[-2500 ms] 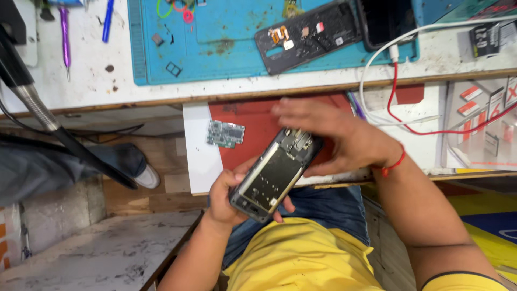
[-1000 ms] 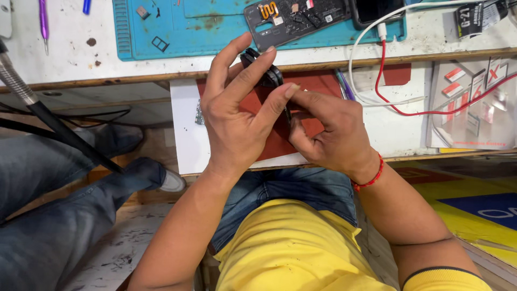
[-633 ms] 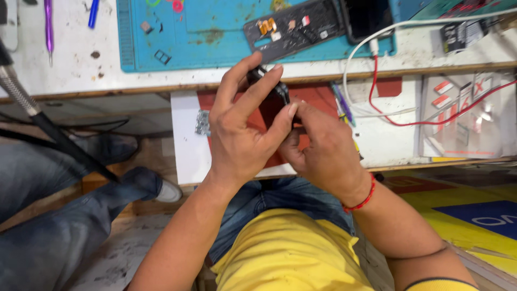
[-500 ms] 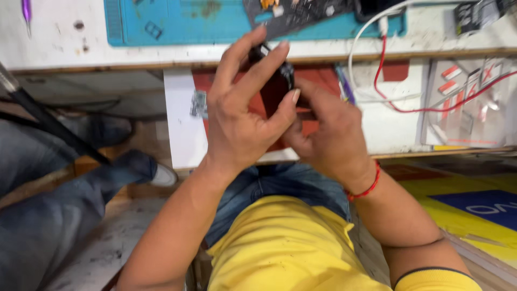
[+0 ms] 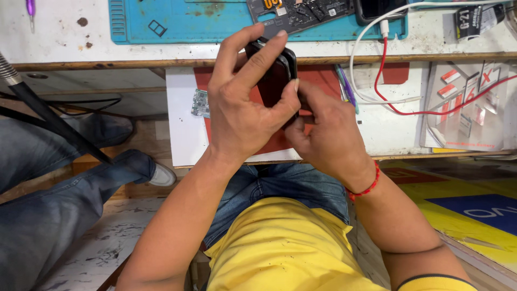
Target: The person disassembles a smartphone by prying open the back cover with a metal tool, separating the screen assembly, and removing the motherboard. The components are placed on the workbench.
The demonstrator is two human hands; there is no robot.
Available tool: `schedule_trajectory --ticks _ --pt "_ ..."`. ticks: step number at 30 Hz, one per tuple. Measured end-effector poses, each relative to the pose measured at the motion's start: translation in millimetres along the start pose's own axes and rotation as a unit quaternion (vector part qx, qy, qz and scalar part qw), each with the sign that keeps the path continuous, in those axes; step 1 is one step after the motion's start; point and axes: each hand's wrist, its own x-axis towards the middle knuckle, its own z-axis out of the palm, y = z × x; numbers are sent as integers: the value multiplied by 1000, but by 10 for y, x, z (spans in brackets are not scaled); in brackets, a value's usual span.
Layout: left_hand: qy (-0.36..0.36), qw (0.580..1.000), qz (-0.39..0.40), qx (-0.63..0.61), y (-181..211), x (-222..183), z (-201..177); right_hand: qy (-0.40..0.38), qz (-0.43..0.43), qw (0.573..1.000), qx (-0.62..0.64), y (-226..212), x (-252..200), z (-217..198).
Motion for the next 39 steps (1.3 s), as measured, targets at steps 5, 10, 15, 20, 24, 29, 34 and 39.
schedule_trajectory --ticks 5,10,15,20,24,29,34,39 --pt "15 1000 0 -9 -89 11 -32 -47 78 996 10 113 -95 3" --pt "27 1000 -3 -13 -67 73 -23 -15 81 996 18 165 -116 83" --pt "28 999 -32 -10 -81 1 -35 -20 73 996 39 200 -245 128" --pt "28 999 -35 -26 -128 -17 -115 -22 15 999 -28 257 -231 149" --pt "13 993 -68 -98 -165 -121 -154 -75 24 997 25 254 -237 24" --pt "4 977 -52 -208 -328 -345 -181 -124 -149 978 76 424 -200 -157" --pt "9 973 -34 -227 -335 -317 21 -119 -120 986 12 516 -294 -67" --pt "48 977 -57 -198 -224 -279 85 -21 -55 998 -26 348 -442 153"
